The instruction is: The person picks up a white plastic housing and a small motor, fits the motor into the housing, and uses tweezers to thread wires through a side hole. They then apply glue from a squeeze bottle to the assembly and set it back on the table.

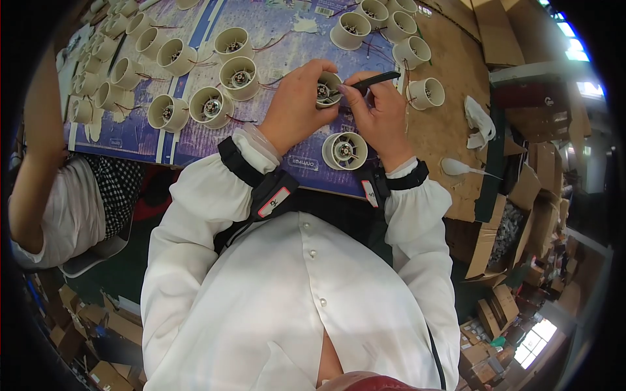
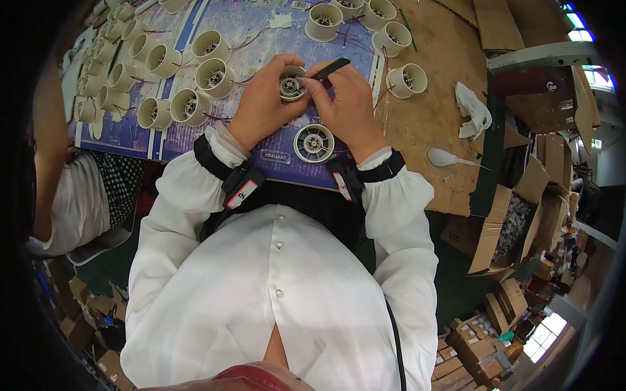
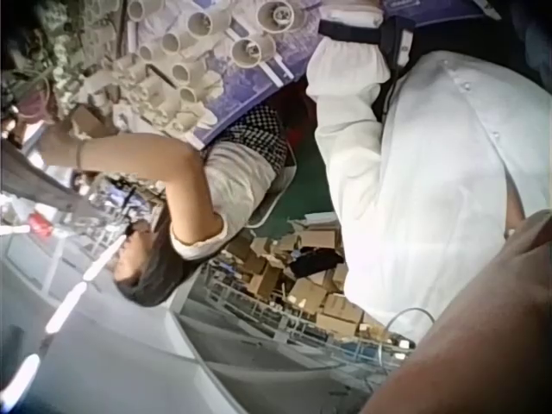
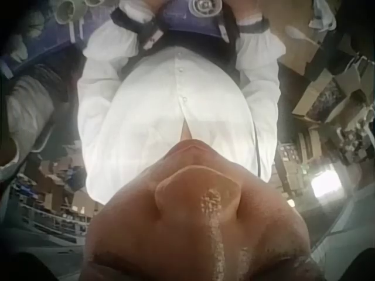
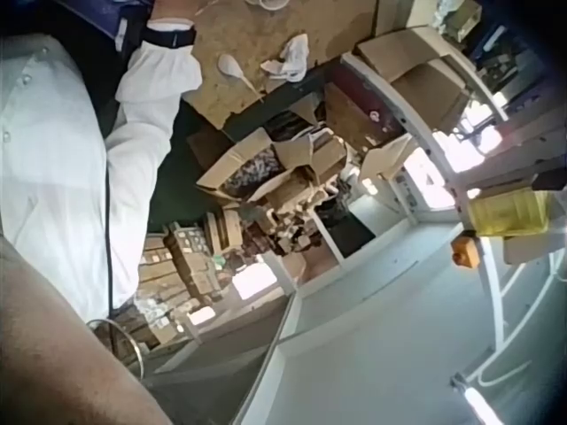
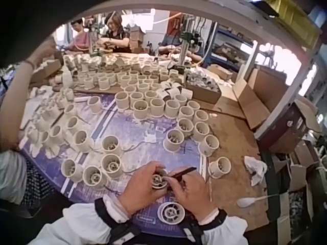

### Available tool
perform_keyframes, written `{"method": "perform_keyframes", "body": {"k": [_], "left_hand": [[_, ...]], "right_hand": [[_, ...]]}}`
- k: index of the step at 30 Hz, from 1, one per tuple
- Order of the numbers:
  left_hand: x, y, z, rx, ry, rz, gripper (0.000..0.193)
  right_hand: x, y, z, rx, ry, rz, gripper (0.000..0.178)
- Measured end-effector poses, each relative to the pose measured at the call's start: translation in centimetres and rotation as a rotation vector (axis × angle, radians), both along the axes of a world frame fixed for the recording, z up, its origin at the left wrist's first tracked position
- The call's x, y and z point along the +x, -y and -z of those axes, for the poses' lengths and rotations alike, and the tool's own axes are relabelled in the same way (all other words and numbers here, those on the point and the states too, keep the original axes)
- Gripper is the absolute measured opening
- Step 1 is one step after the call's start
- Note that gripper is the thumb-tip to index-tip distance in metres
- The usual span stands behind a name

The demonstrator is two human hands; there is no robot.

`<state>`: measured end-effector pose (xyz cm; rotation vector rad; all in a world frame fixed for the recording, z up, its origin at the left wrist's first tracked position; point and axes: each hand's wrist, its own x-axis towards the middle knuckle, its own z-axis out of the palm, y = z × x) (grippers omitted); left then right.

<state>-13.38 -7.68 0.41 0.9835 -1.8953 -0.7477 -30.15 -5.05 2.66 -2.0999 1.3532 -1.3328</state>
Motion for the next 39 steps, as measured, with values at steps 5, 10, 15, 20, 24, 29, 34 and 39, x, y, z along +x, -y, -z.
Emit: {"method": "perform_keyframes", "body": {"k": [5,10,15,20,24,29,34,39], "left_hand": [[0.03,-0.09,0.02,-0.021,0.020,0.003,0.052],[0.01,-0.04,0.17,-0.026,0.032,0.002,0.053],[0.03,0.05,0.27,-0.013,0.030,0.002,0.053],[0.09,0.18,0.50,-0.053,0.073,-0.014,0.050],[-0.02,0.11,0.33,-0.050,0.034,-0.001,0.053],[-0.01,0.06,0.48,-0.056,0.033,0.000,0.054],[0.05,0.02,0.43,-0.059,0.044,-0.005,0.055],[-0.05,-0.01,0.39,-0.063,0.063,-0.009,0.056]], "right_hand": [[-0.43,-0.25,0.14,0.061,0.112,0.022,0.013],[-0.29,-0.25,-0.25,0.045,0.045,0.008,0.013],[-0.26,-0.12,-0.04,0.016,0.035,-0.006,0.013],[-0.29,-0.07,0.01,0.015,0.002,-0.014,0.012],[0.11,0.12,0.01,-0.052,-0.014,-0.060,0.011],[-0.13,-0.38,-0.09,0.032,0.057,-0.023,0.011],[-0.10,-0.32,-0.51,0.004,0.003,-0.025,0.011],[0.01,-0.19,-0.57,-0.025,-0.033,-0.031,0.012]]}}
